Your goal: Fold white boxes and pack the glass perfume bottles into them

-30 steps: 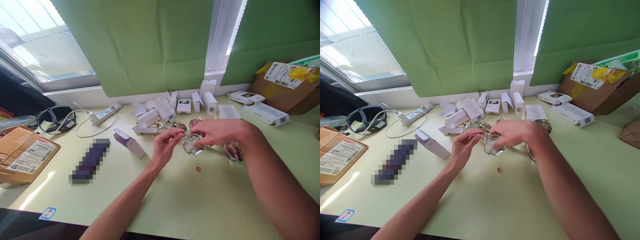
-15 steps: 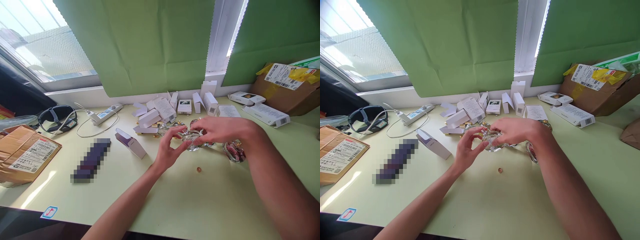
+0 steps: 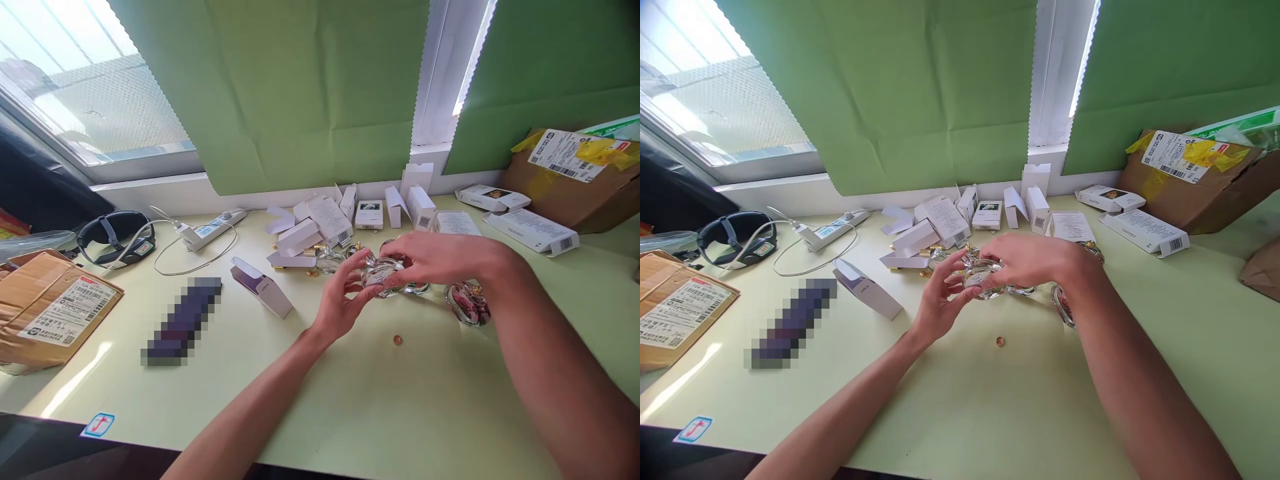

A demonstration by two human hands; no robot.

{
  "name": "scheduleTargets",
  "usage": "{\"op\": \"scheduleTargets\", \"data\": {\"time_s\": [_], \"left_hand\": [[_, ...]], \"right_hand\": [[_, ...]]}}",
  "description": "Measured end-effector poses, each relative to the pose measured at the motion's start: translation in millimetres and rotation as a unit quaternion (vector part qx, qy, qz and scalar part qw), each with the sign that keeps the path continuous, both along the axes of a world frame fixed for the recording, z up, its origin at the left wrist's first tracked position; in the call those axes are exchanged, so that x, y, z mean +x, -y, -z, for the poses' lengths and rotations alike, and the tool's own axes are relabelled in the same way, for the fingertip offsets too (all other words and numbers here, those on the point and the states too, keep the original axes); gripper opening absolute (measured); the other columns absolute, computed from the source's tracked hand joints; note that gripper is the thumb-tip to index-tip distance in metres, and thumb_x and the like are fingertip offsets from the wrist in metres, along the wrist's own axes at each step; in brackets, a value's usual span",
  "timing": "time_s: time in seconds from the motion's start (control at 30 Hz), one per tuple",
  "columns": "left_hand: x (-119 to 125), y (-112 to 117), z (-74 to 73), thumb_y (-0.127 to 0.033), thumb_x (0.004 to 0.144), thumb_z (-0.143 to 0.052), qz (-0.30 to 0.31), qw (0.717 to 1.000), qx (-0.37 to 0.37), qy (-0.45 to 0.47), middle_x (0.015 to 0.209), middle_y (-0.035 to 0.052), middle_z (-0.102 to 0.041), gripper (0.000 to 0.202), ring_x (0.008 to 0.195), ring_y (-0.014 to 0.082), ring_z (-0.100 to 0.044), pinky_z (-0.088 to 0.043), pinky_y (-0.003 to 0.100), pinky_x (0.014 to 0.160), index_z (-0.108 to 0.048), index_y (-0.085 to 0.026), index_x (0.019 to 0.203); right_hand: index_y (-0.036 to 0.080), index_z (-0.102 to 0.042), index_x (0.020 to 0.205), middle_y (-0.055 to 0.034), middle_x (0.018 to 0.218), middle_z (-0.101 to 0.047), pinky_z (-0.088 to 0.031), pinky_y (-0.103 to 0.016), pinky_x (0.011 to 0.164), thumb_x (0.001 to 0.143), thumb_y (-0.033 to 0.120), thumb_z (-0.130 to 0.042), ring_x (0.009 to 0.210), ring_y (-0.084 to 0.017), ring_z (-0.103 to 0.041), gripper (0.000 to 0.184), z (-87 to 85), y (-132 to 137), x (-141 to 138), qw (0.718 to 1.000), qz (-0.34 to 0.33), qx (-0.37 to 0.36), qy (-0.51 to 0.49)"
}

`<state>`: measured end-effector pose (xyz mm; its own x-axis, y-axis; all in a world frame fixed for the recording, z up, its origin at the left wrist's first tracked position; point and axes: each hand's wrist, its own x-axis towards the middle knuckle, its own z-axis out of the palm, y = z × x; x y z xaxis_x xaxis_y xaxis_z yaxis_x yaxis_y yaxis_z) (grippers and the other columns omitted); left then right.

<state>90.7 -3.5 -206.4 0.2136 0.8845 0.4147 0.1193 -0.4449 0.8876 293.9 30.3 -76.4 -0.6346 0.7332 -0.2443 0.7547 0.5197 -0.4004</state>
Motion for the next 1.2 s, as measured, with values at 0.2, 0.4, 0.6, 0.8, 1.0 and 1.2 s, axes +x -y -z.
{"op": "scheduleTargets", "data": {"time_s": [0.2,0.4,0.6,0.8,1.0,1.2], "left_hand": [[1.6,3.0,-4.1,-0.033,0.084,-0.075,-0.010,1.000,-0.009,0.007,0.119,0.0048,-0.064,0.058,0.083,0.0083,-0.062,-0.057,0.021,0.076,-0.053,-0.035,0.138],[0.4,2.7,-4.6,-0.030,0.084,-0.076,-0.005,1.000,-0.015,0.006,0.120,0.0048,-0.065,0.057,0.083,0.0084,-0.061,-0.057,0.023,0.079,-0.055,-0.035,0.137],[-0.1,2.1,-5.7,-0.030,0.084,-0.076,-0.005,1.000,-0.022,0.003,0.121,0.0056,-0.066,0.057,0.085,0.0102,-0.061,-0.058,0.025,0.080,-0.056,-0.033,0.137],[0.1,2.1,-5.1,-0.031,0.084,-0.075,-0.003,1.000,-0.020,0.007,0.123,0.0063,-0.066,0.054,0.085,0.0115,-0.062,-0.058,0.028,0.081,-0.058,-0.032,0.136],[0.3,1.8,-3.0,-0.031,0.084,-0.075,-0.005,1.000,-0.011,0.009,0.124,0.0061,-0.066,0.052,0.085,0.0120,-0.063,-0.058,0.029,0.082,-0.059,-0.032,0.134],[0.1,0.5,-0.8,-0.032,0.085,-0.074,0.003,1.000,-0.005,0.010,0.126,0.0068,-0.065,0.052,0.083,0.0117,-0.063,-0.059,0.029,0.080,-0.058,-0.032,0.135]], "right_hand": [[0.023,-0.064,0.098,-0.0077,0.098,-0.067,-0.039,-0.033,0.065,0.082,0.057,-0.059,0.090,-0.028,-0.062,0.038,1.1,-0.2,0.0,1.000,0.004,-0.008,0.002],[0.024,-0.063,0.100,-0.0079,0.101,-0.066,-0.041,-0.034,0.066,0.081,0.060,-0.058,0.092,-0.029,-0.063,0.041,5.8,-3.6,1.4,1.000,0.009,-0.015,0.008],[0.024,-0.061,0.100,-0.0078,0.102,-0.066,-0.042,-0.035,0.067,0.081,0.059,-0.059,0.089,-0.028,-0.064,0.040,5.9,-3.2,1.0,1.000,0.013,-0.022,0.009],[0.024,-0.059,0.093,-0.0067,0.102,-0.066,-0.040,-0.033,0.062,0.081,0.059,-0.059,0.078,-0.024,-0.066,0.037,6.8,-4.1,0.5,0.999,0.015,-0.044,-0.005],[0.024,-0.060,0.096,-0.0059,0.105,-0.067,-0.042,-0.033,0.061,0.080,0.062,-0.059,0.072,-0.022,-0.066,0.041,9.9,-5.7,1.9,0.998,0.018,-0.064,-0.014],[0.024,-0.061,0.099,-0.0084,0.109,-0.067,-0.042,-0.033,0.063,0.081,0.059,-0.059,0.078,-0.025,-0.067,0.040,6.3,-2.7,0.9,0.998,0.017,-0.055,-0.013]]}}
